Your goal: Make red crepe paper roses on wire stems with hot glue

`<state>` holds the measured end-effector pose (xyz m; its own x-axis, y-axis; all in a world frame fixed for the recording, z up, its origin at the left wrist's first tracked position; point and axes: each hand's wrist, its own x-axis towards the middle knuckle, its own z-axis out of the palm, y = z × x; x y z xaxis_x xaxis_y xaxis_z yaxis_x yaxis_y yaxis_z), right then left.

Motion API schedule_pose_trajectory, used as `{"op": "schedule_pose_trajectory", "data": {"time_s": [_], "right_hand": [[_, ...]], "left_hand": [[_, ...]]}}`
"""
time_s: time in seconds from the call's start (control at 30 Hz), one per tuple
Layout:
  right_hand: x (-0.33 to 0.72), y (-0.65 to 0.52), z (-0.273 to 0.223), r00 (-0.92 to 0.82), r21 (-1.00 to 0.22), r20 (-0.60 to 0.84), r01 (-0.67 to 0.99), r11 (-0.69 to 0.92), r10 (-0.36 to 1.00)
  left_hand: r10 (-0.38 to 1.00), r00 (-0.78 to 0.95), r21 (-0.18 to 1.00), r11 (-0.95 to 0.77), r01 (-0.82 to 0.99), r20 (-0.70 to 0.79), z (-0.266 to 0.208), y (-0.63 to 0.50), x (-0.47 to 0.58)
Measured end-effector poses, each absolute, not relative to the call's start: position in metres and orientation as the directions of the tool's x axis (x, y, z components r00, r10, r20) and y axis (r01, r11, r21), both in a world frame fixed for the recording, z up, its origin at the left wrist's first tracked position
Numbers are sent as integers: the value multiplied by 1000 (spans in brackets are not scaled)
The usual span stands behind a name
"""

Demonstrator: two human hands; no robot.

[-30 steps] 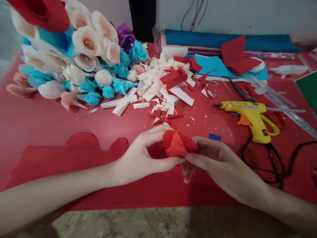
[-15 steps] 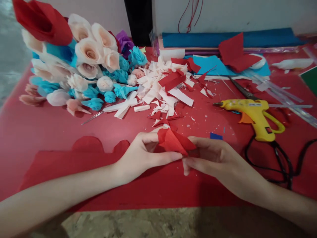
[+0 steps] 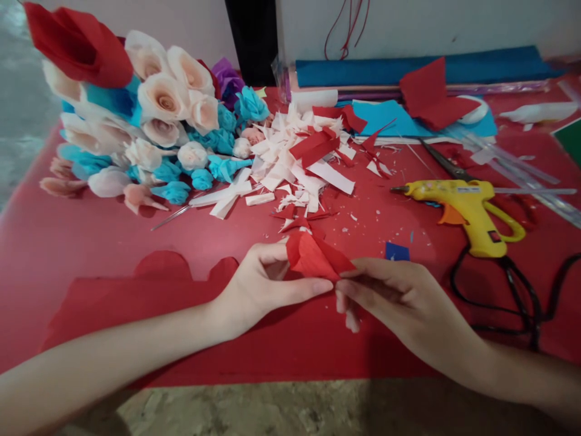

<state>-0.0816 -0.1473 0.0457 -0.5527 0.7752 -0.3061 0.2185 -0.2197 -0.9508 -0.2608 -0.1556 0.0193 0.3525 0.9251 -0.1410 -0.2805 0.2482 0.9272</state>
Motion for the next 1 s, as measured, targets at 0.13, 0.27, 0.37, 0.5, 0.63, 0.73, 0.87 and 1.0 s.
{"op": "schedule_pose_trajectory", "data": {"time_s": [0.13, 0.27, 0.37, 0.5, 0.63, 0.73, 0.87, 1.0], "right_hand": [[-83, -145, 46, -559, -952, -307, 191, -240, 770], [-83, -145, 46, -569, -947, -322, 194, -257, 757], [-82, -145, 47, -579, -944, -330, 192, -268, 746], [-82, -148, 47, -576, -944, -329, 182, -275, 749], [-81, -150, 45, -568, -964, -261, 192, -183, 780], [-81, -148, 44, -581, -955, -295, 201, -218, 758], [-82, -145, 46, -579, -942, -333, 227, -246, 744], [-83, -144, 46, -572, -934, -356, 239, -264, 739]], "left_hand": [[921, 364, 918, 261, -299, -143, 20, -156, -261], [921, 357, 919, 269, -287, -158, 20, -157, -262], [925, 349, 926, 254, -279, -148, 19, -157, -262], [929, 355, 932, 217, -290, -106, 18, -157, -262], [932, 354, 957, 171, -232, -80, 18, -157, -263], [930, 363, 983, 113, -144, -54, 19, -156, -264], [924, 381, 995, 63, -79, -29, 21, -155, -264], [913, 407, 996, 37, -82, 0, 20, -155, -265]]}}
